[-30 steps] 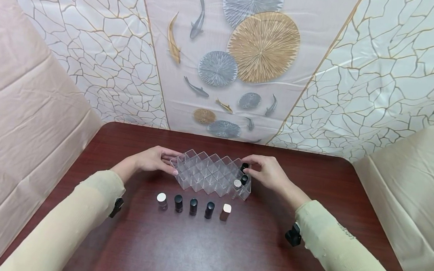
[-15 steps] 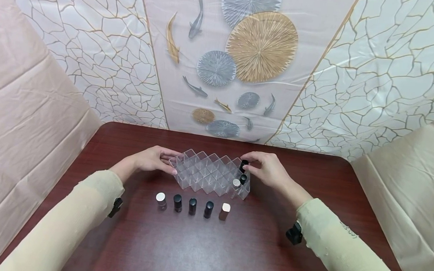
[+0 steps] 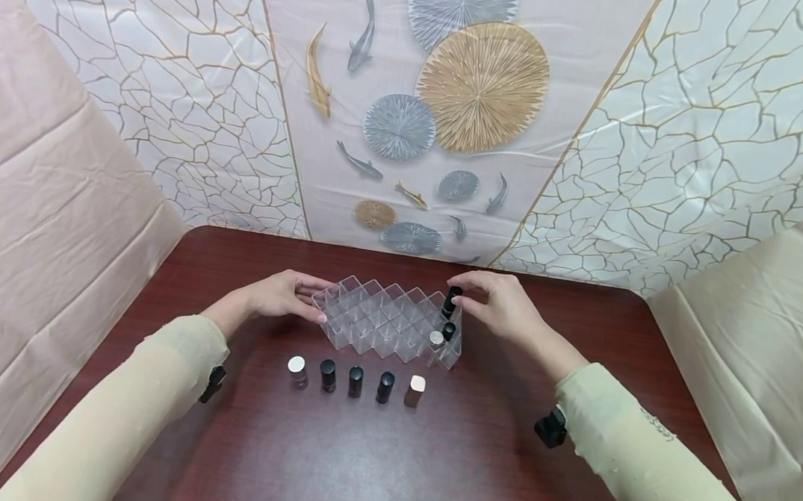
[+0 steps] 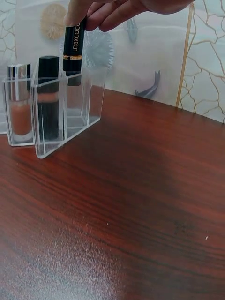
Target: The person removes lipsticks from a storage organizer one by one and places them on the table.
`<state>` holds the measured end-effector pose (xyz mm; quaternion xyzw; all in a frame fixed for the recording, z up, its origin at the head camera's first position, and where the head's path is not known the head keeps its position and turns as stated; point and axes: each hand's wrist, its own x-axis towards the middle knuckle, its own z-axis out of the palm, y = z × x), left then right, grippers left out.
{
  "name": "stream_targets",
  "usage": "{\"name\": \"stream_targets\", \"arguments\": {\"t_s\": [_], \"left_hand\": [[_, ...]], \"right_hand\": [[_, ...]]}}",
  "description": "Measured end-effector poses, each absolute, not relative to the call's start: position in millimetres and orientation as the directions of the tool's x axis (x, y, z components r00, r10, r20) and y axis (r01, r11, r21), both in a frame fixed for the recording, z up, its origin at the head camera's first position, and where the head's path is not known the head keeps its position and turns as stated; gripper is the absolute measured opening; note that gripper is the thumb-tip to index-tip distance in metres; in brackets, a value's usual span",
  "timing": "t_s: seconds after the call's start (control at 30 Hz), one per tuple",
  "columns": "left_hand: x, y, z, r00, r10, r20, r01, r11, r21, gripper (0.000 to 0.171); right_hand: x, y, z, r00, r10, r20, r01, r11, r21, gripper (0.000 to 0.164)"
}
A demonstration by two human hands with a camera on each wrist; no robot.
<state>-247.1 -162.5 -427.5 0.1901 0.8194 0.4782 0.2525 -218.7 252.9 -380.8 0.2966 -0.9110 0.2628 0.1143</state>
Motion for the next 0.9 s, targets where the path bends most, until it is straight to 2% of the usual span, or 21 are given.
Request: {"name": "stream_targets", "arguments": {"t_s": [0.43, 0.9], "left_hand": [[-247, -163, -427, -0.796, 0.559, -0.233, 0.076, 0.475, 0.877, 0.072], [-248, -163, -429, -0.796, 0.56, -0.231, 0.073, 0.467, 0.881, 0.071]], "right_hand": [[-212, 253, -360, -0.705, -0.508, 0.496, -0.691, 0.649, -0.317, 0.033], [-190, 249, -346, -0.676, -0.537, 0.505, -0.723, 0.617, -0.31, 0.038]]}}
